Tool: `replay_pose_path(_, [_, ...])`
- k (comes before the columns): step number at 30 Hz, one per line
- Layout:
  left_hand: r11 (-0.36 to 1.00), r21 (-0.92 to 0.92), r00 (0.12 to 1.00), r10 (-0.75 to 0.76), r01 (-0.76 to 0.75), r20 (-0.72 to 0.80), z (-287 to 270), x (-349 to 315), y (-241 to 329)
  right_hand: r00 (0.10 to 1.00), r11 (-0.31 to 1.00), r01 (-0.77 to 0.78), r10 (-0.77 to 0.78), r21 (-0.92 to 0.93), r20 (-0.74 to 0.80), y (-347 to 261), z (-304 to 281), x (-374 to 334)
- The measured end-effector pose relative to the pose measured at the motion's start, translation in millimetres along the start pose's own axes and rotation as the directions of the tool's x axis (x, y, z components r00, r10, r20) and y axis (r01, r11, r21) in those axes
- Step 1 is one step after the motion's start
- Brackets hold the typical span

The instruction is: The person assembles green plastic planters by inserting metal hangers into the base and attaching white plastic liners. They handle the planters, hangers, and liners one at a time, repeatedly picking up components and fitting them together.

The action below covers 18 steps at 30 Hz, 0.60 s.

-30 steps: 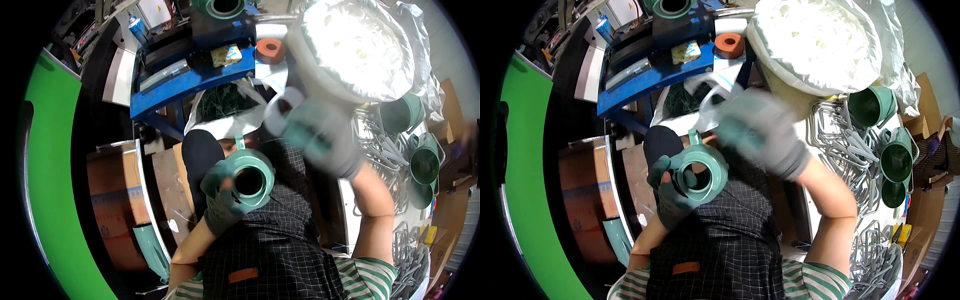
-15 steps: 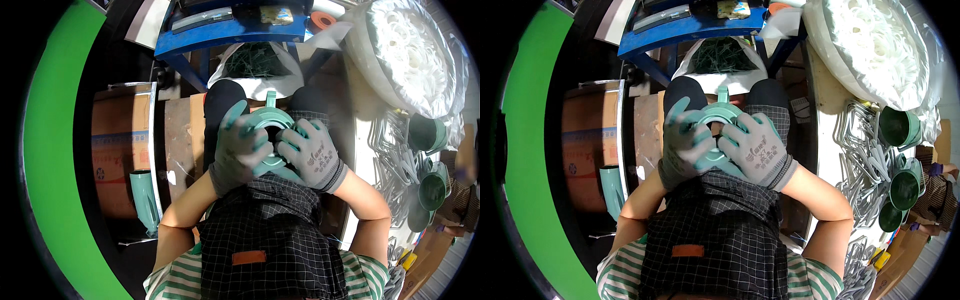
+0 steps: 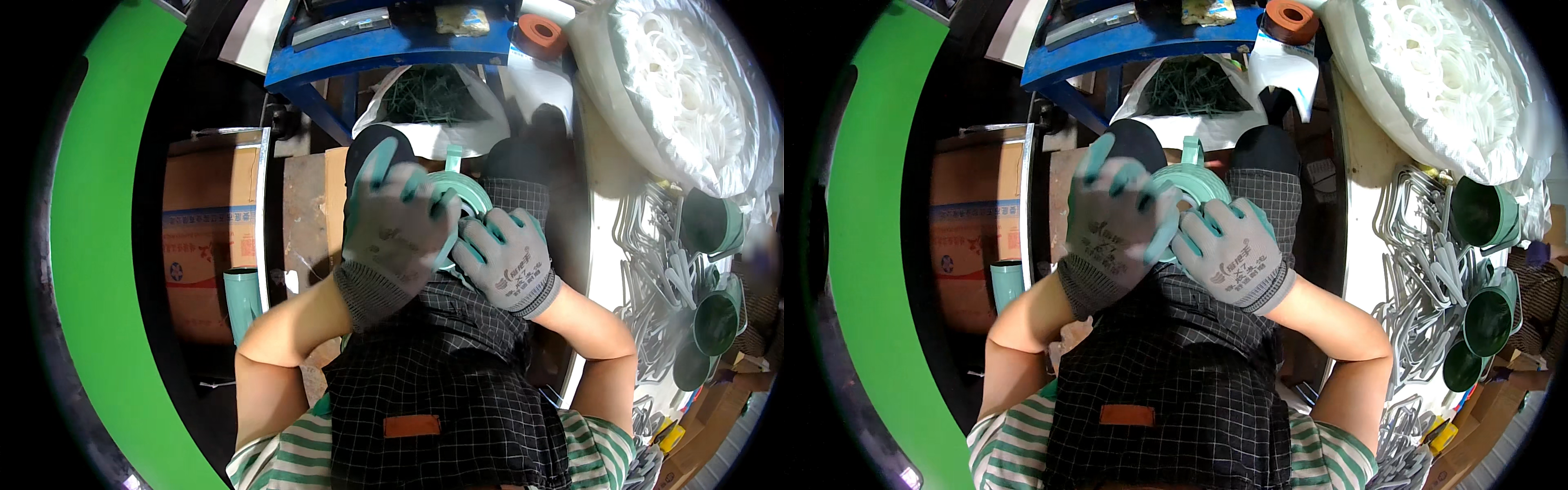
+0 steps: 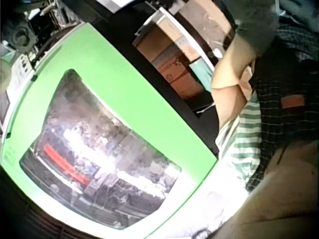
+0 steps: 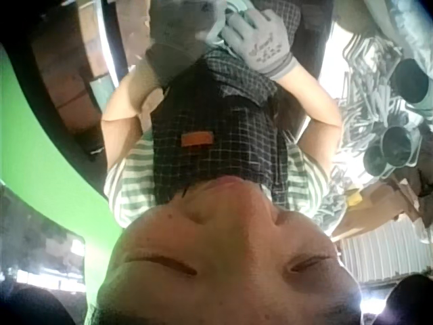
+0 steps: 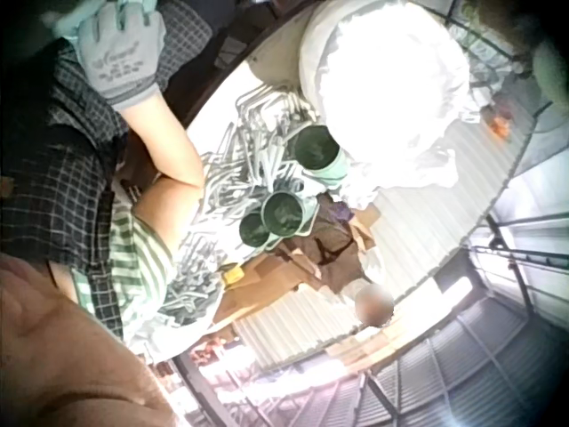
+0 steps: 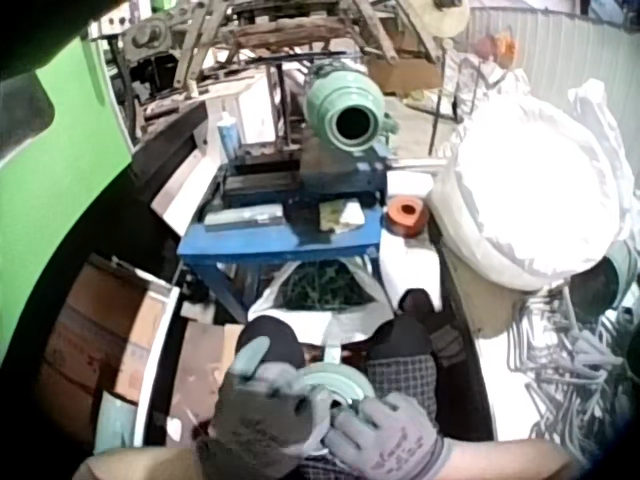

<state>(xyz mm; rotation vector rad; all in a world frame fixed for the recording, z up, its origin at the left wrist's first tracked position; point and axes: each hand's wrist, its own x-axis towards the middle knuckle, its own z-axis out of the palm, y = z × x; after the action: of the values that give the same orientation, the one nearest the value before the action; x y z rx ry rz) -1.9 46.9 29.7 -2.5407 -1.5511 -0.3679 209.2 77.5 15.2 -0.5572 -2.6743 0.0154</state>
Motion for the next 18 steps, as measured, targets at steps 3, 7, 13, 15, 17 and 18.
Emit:
replay_pose_path(3, [0.992, -0.113, 0.992, -0.067, 0.054, -0.109, -5.8, 29.0, -4.7, 1.0, 1.0, -0.026, 0.026, -0.013, -0.008, -2.7, 2.2, -6.8])
replay_pose_path(7, [0.98, -0.176, 0.996, 0.091, -0.094, -0.027, 2.1, 40.1, -9.9, 0.997, 1.0, -0.028, 0.028, 0.007, -0.066, -5.8, 5.9, -11.0])
replay_pose_path(13, [0.965, -0.262, 0.962, 0.085, -0.015, 0.258, 6.2, 31.6, -11.1, 1.0, 0.999, 0.01, -0.01, 0.043, -0.003, -7.3, 5.6, -13.4])
replay_pose_path(15, [0.963, -0.074, 0.934, 0.271, -0.261, 0.234, 0.4, 25.3, -9.8, 1.0, 0.986, -0.005, 0.006, 0.166, -0.003, -1.6, 4.0, -15.8])
replay_pose_path(17, [0.932, -0.018, 0.913, 0.358, -0.362, 0.197, -3.3, 22.6, -13.8, 0.998, 0.933, -0.027, 0.047, 0.359, -0.045, 6.5, -1.8, -17.4])
replay_pose_path(18, [0.937, -0.06, 0.924, 0.35, -0.345, 0.153, -3.1, 22.1, -16.6, 0.973, 0.82, -0.101, 0.199, 0.563, -0.115, 10.5, -1.8, -21.7])
